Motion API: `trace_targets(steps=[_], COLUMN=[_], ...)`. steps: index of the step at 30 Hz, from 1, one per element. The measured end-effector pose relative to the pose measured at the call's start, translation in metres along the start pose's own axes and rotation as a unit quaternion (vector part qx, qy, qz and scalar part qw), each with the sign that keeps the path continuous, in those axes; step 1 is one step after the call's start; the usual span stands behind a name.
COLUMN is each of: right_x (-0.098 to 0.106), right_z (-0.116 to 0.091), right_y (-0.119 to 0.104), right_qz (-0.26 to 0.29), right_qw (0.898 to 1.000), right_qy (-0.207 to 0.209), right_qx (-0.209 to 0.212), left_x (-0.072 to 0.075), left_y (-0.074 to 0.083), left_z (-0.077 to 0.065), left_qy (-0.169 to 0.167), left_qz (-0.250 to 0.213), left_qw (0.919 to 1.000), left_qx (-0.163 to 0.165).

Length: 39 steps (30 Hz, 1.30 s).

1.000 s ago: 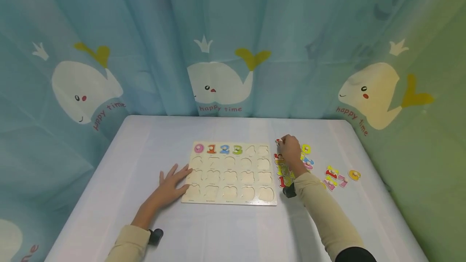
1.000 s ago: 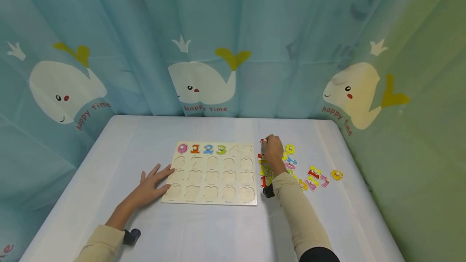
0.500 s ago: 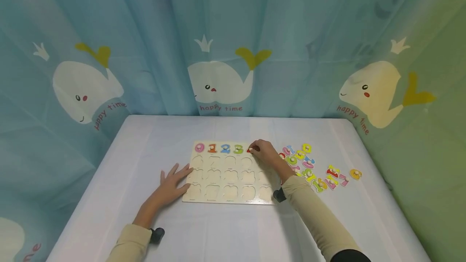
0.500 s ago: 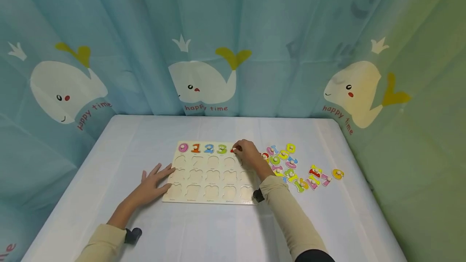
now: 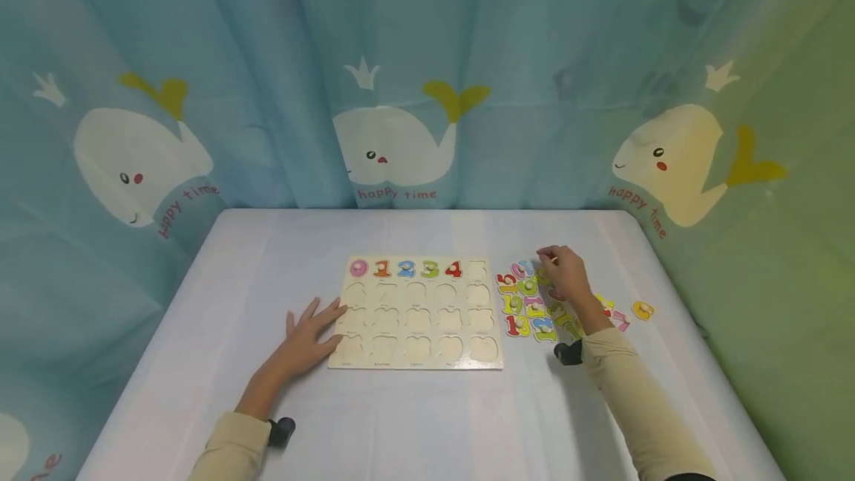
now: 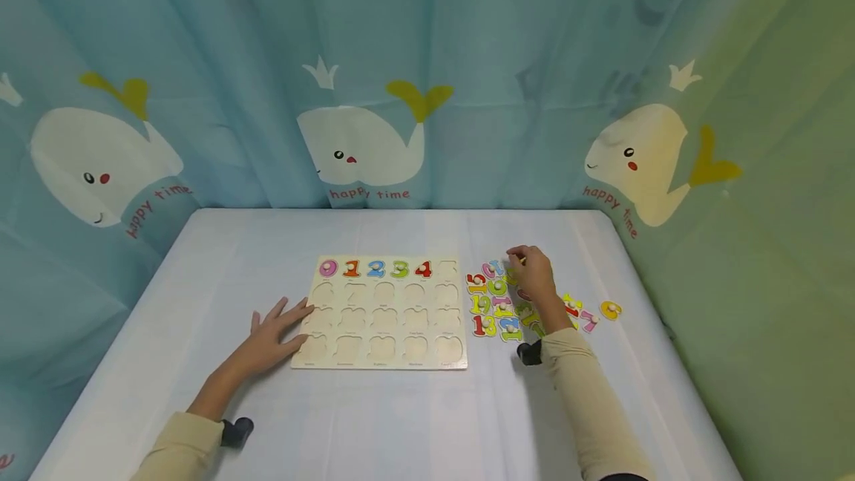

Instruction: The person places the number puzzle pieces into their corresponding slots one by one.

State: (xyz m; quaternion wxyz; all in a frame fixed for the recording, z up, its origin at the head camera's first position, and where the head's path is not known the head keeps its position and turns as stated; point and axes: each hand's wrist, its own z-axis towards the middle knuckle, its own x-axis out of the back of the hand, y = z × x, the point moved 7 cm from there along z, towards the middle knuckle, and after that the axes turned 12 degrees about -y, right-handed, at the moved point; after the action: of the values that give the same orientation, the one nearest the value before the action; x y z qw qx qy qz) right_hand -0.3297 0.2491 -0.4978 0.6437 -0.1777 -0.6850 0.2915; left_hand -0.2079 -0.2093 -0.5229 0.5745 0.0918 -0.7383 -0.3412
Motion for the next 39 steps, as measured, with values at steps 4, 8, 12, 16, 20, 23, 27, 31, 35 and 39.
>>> trace_targets(steps=[4,8,12,16,20,23,27,31,35,39], right_x=[-0.005,-0.009,-0.009,-0.003,-0.009,-0.026,-0.053,-0.067,-0.075,-0.078], right_z=[-0.009,-0.014,-0.014,-0.013,-0.008,0.0,0.011,0.017,0.021,0.022], right_y=[0.025,0.031,0.028,0.022,0.0,-0.022,-0.045,-0.061,-0.072,-0.075], right_qz=[-0.014,-0.038,-0.043,-0.031,0.0,0.025,0.017,-0.03,-0.045,-0.039], right_qw=[0.994,0.991,0.991,0.995,0.999,0.999,0.998,0.998,0.998,0.997], right_qy=[-0.101,-0.125,-0.126,-0.08,-0.041,-0.041,-0.053,-0.038,-0.033,-0.045], right_qx=[-0.029,-0.023,-0.018,-0.042,-0.026,-0.005,-0.004,-0.028,-0.038,-0.045], left_x=[0.0,-0.001,-0.002,-0.002,-0.001,-0.001,-0.002,-0.003,-0.003,-0.002], left_y=[0.0,-0.001,-0.002,-0.003,-0.004,-0.004,-0.003,-0.002,-0.003,-0.005], left_z=[0.0,0.0,0.001,0.001,0.001,0.001,0.001,0.001,0.002,0.002], left_qy=[0.0,-0.002,-0.004,-0.011,-0.01,-0.008,-0.006,-0.009,-0.014,-0.013], left_qz=[-0.002,-0.003,0.0,-0.004,-0.008,-0.008,-0.008,-0.009,-0.008,-0.006], left_qw=[1.0,1.0,1.0,0.9999,0.9999,0.9999,0.9999,0.9999,0.9999,0.9999], left_qx=[0.001,0.005,0.007,0.006,0.006,0.004,-0.002,-0.003,0.005,0.01])
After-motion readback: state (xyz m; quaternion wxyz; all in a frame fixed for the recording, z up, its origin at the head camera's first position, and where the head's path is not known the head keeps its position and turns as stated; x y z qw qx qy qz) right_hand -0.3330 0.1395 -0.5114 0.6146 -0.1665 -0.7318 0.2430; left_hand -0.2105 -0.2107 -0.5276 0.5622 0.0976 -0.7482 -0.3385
